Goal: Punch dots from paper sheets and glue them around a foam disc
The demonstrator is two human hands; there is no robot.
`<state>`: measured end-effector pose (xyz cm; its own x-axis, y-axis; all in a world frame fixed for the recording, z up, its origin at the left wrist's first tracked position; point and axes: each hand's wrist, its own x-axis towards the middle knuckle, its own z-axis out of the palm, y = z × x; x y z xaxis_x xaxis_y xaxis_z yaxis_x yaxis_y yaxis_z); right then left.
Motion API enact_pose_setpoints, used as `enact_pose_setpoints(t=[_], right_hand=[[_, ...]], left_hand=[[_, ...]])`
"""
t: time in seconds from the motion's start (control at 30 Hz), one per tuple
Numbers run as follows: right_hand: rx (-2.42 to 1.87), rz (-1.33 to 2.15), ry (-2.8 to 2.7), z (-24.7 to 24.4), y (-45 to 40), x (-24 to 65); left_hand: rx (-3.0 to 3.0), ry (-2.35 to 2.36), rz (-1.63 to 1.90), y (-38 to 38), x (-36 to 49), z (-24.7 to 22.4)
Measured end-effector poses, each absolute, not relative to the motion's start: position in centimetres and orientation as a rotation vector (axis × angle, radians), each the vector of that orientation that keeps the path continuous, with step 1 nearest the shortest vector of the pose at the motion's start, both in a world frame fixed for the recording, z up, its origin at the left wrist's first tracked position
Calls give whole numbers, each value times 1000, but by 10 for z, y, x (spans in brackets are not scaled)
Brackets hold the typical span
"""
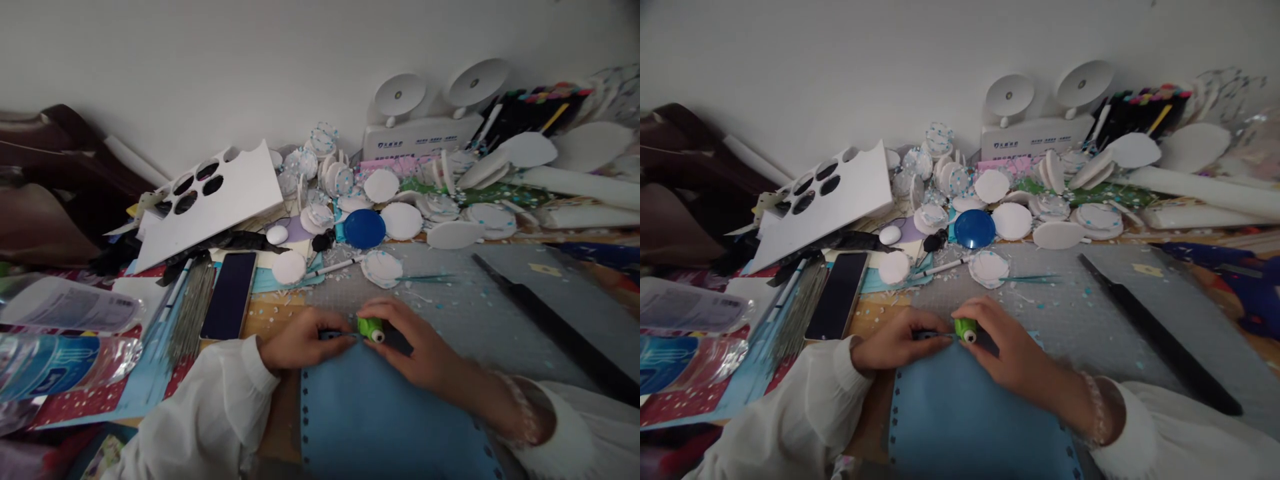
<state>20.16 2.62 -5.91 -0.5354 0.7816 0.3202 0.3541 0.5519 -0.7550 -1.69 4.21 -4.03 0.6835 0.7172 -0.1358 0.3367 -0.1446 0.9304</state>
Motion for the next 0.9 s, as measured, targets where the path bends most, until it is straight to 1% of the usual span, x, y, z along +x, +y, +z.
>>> enact_pose_setpoints(t=[0.3,0.53,0.67,0.9], right_hand=[[-911,993,-2138,-56,25,206],[-941,1006,-2166,-53,24,210],[-932,977,-2209,-54,25,213],[-1037,866,-2224,-61,27,215]], left_hand=[[1732,938,480,40,-16,-38],[1757,968,564,40,-18,-37],[1798,949,603,38,-19,-40],[1956,918,675,35,-17,-42]])
